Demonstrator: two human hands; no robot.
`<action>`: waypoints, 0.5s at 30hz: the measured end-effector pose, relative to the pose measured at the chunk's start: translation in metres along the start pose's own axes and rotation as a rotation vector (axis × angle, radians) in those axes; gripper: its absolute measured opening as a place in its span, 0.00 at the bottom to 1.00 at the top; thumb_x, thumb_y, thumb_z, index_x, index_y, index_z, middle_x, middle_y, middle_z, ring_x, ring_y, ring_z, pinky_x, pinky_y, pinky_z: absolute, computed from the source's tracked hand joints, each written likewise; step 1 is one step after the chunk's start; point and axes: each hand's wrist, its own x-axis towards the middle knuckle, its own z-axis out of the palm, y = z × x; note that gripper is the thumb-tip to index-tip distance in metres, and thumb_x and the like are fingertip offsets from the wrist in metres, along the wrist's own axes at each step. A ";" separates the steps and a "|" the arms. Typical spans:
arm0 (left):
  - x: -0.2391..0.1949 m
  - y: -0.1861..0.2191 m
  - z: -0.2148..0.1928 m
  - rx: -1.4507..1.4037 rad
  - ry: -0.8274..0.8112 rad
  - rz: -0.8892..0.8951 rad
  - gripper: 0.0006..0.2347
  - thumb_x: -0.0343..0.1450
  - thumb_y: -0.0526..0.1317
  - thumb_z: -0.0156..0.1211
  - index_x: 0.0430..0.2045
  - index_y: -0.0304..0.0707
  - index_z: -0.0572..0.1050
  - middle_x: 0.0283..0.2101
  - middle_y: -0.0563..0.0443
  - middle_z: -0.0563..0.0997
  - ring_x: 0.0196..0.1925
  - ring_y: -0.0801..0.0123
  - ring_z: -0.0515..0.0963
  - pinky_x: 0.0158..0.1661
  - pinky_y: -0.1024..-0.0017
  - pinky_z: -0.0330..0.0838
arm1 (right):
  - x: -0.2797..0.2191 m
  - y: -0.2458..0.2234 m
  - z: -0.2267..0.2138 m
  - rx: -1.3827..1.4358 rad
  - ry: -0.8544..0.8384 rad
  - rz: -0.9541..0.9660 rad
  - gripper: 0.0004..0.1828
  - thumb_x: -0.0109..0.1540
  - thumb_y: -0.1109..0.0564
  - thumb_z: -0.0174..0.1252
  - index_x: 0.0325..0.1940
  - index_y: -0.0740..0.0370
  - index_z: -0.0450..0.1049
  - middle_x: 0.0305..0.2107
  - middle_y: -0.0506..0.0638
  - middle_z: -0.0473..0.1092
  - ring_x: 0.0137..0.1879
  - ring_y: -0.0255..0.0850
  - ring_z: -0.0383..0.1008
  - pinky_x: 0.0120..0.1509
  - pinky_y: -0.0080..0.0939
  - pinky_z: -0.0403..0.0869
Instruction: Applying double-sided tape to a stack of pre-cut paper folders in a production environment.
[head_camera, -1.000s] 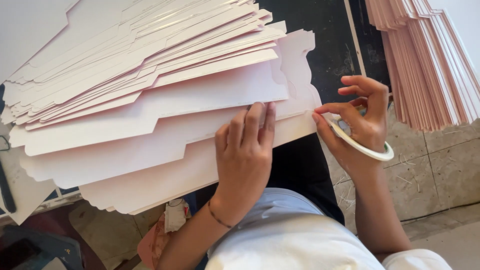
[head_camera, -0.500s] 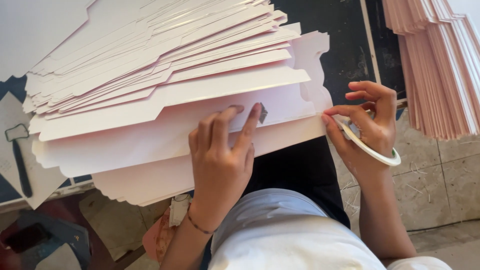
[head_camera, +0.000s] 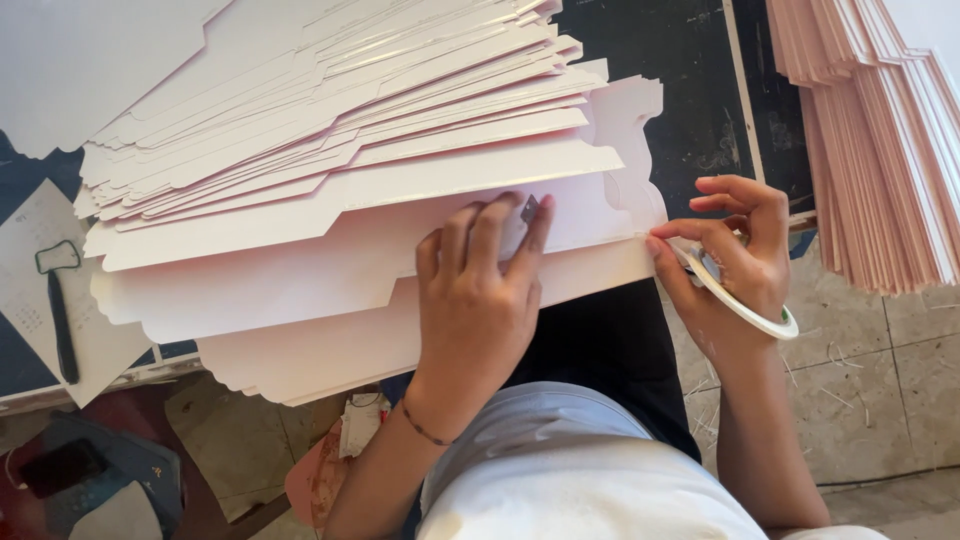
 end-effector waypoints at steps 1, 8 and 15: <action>0.002 0.001 -0.001 0.002 0.001 -0.001 0.24 0.74 0.33 0.69 0.68 0.47 0.76 0.63 0.45 0.77 0.61 0.52 0.76 0.58 0.53 0.71 | 0.000 0.001 0.000 0.001 0.000 -0.002 0.02 0.71 0.66 0.71 0.46 0.68 0.84 0.63 0.60 0.62 0.61 0.54 0.72 0.63 0.50 0.73; 0.015 -0.004 0.016 0.027 0.032 -0.170 0.16 0.70 0.47 0.78 0.50 0.47 0.85 0.50 0.50 0.79 0.50 0.53 0.75 0.42 0.58 0.74 | -0.001 0.002 0.000 0.008 0.005 -0.016 0.02 0.71 0.66 0.71 0.46 0.69 0.84 0.62 0.61 0.64 0.60 0.54 0.74 0.63 0.51 0.74; 0.015 -0.009 0.028 -0.259 -0.010 -0.223 0.10 0.70 0.36 0.77 0.39 0.48 0.80 0.39 0.50 0.75 0.38 0.56 0.78 0.36 0.60 0.76 | -0.001 0.004 0.000 0.024 0.005 -0.021 0.03 0.71 0.66 0.71 0.47 0.68 0.83 0.61 0.61 0.65 0.59 0.54 0.74 0.64 0.51 0.75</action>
